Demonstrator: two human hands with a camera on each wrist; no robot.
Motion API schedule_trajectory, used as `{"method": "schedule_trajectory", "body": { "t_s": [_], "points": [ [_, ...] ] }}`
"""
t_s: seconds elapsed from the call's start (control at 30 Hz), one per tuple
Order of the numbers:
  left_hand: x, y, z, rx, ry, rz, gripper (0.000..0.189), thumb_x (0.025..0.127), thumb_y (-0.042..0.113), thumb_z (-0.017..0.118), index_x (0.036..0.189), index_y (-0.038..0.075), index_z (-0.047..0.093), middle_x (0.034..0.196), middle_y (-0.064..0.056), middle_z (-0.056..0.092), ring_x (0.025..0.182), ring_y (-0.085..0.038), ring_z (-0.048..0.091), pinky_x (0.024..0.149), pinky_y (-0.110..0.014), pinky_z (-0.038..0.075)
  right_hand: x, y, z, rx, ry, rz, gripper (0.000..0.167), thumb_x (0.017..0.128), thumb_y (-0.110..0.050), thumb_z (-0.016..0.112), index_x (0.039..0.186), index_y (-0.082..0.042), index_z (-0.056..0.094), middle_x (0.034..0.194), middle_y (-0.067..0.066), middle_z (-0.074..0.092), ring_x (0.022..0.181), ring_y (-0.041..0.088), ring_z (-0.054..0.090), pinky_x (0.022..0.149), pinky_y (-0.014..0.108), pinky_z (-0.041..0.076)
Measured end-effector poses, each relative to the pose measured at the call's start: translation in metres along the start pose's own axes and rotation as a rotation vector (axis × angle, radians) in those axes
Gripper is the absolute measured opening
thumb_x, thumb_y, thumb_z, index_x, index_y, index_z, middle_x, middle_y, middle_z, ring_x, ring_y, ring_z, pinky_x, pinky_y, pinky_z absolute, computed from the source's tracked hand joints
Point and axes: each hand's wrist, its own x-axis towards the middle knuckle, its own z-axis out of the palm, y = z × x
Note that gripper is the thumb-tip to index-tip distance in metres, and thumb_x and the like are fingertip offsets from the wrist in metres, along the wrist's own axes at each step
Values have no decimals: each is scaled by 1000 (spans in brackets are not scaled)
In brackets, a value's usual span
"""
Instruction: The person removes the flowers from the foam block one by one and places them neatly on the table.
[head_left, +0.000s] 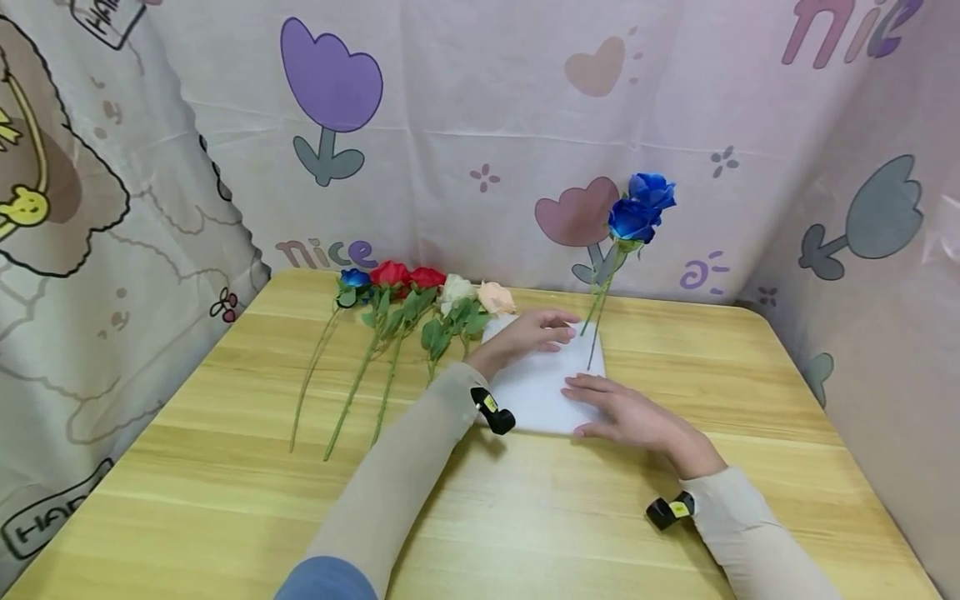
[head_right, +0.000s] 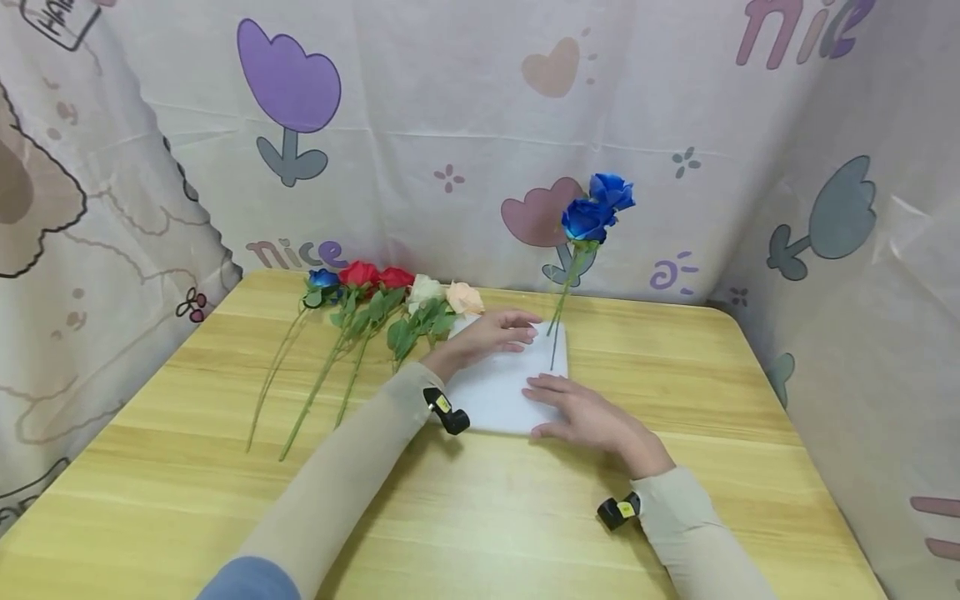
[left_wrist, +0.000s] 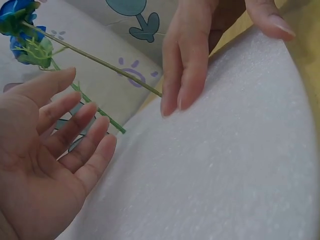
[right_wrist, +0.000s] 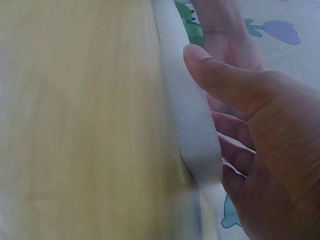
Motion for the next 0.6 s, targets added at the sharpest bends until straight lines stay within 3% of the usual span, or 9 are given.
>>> {"method": "schedule_trajectory", "body": {
  "t_s": [0.2,0.43,0.6],
  "points": [
    [7,-4,4,31,-23,-11,45,98,23,63,139,7,54,135,-6,56,115,-15,58,94,-27,51,0,-1,0,1,-2,7,64,88,-41,72,139,-7,55,148,10,45,138,32,37,111,51,32],
    [12,0,10,83,-54,-9,45,98,22,63,139,6,55,142,-9,52,119,-13,56,94,-25,50,0,-1,-1,6,6,3,64,87,-39,73,139,-6,55,148,11,45,137,31,38,111,50,33],
    [16,-1,12,93,-98,-14,42,96,19,65,135,3,58,137,-5,57,117,-13,58,93,-24,50,1,-1,0,1,12,-12,64,87,-38,74,138,-5,55,147,13,46,136,31,40,110,51,34]
  ]
}}
